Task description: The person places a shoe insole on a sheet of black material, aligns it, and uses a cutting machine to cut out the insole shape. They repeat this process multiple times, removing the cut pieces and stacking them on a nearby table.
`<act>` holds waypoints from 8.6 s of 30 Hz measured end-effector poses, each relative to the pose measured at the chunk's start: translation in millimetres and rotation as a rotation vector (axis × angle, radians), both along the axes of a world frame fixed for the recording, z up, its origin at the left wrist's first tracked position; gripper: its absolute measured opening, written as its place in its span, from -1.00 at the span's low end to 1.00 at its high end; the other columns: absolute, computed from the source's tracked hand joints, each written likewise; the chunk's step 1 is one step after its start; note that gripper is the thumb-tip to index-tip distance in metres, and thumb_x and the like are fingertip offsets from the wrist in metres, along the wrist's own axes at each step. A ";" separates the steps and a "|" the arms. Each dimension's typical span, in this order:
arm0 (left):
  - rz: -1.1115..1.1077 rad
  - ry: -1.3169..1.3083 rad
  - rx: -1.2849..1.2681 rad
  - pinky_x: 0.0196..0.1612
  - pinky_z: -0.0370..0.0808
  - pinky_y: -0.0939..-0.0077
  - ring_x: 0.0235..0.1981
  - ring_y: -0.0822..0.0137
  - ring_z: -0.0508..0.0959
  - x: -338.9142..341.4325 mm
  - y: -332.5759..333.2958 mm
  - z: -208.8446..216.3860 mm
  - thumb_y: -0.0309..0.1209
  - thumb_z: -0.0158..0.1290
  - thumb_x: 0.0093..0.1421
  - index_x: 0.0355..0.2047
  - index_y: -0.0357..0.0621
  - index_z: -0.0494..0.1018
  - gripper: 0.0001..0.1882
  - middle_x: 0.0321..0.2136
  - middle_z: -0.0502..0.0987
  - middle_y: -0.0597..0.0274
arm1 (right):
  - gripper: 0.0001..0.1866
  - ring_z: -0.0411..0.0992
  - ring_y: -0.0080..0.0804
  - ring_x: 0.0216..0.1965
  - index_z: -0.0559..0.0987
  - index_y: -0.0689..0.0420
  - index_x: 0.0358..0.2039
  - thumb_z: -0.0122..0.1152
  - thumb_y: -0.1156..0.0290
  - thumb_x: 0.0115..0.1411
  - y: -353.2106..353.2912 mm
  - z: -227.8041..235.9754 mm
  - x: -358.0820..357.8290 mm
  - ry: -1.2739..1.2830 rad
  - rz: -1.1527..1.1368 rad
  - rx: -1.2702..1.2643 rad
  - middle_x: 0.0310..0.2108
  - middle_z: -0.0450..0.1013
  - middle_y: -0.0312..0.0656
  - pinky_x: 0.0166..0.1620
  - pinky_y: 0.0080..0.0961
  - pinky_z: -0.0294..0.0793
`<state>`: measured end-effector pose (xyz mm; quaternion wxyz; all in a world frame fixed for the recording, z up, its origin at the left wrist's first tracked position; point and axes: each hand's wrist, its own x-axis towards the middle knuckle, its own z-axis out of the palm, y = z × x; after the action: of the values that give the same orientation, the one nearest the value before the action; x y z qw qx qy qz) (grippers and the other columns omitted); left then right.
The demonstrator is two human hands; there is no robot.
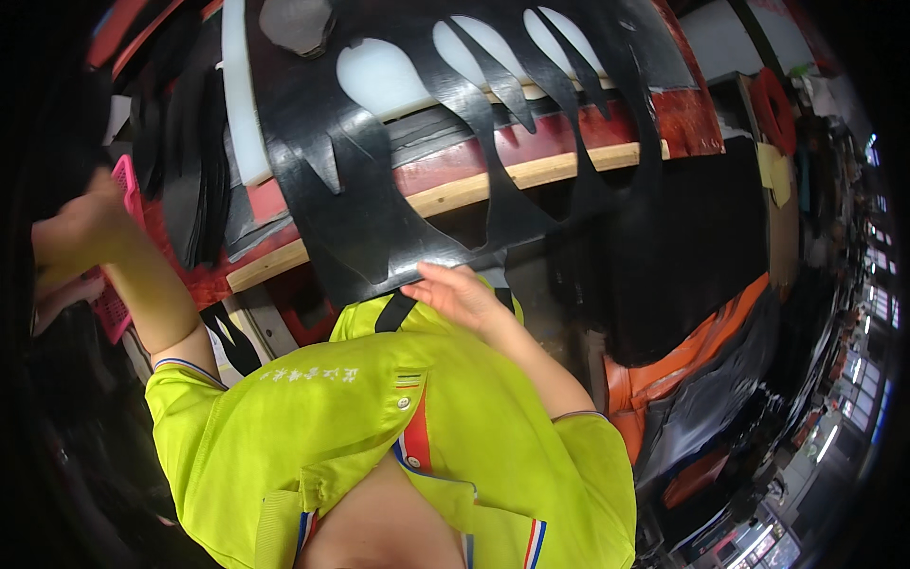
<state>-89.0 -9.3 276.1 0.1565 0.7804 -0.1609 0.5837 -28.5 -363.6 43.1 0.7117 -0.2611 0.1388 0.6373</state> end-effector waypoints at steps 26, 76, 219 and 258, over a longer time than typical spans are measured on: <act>-0.482 0.385 -0.617 0.08 0.48 0.29 0.03 0.10 0.54 -29.5 -71.7 -131.0 -0.42 0.13 0.24 -0.17 -0.15 0.47 -0.83 -0.05 0.55 0.05 | -0.53 0.43 -0.43 -0.04 0.39 0.14 0.20 0.04 0.16 0.39 13.1 -6.2 -17.3 -0.723 0.167 -0.233 -0.02 0.45 -0.21 -0.06 -0.45 0.49; 1.642 0.296 -0.875 -0.14 0.57 0.40 -0.21 0.17 0.66 -483.2 -107.6 -321.4 -0.62 0.16 0.10 -0.32 -0.12 0.58 -0.85 -0.26 0.66 0.14 | -0.54 0.52 -0.34 -0.06 0.42 0.27 0.12 0.25 0.39 0.24 122.5 80.3 33.8 -0.987 1.033 -0.069 -0.09 0.55 -0.07 0.00 -0.45 0.50; 0.643 0.655 -0.570 0.12 0.46 0.26 0.09 -0.03 0.44 17.9 -15.0 -222.2 -0.13 0.40 -0.12 0.24 -0.34 0.18 0.00 0.08 0.39 -0.09 | 0.02 0.04 0.33 0.26 0.35 -0.15 0.22 0.50 0.07 -0.39 359.0 63.4 122.8 -2.378 0.296 -0.619 0.20 0.06 0.38 0.27 0.06 0.09; 1.003 0.209 0.019 0.24 -0.22 -0.53 0.35 -0.30 -0.08 257.1 301.7 -112.1 0.08 0.16 0.12 0.24 -0.16 0.15 -0.16 0.28 0.03 -0.14 | -0.46 0.27 0.00 0.05 0.48 -0.14 0.16 0.19 -0.03 0.19 361.4 8.6 361.9 -2.606 0.164 -0.545 -0.10 0.32 0.04 0.29 0.12 0.02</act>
<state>168.2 292.4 164.0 -0.1346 0.8171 0.2446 0.5044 333.4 -2.2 51.6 0.2090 -0.8160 -0.5324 -0.0833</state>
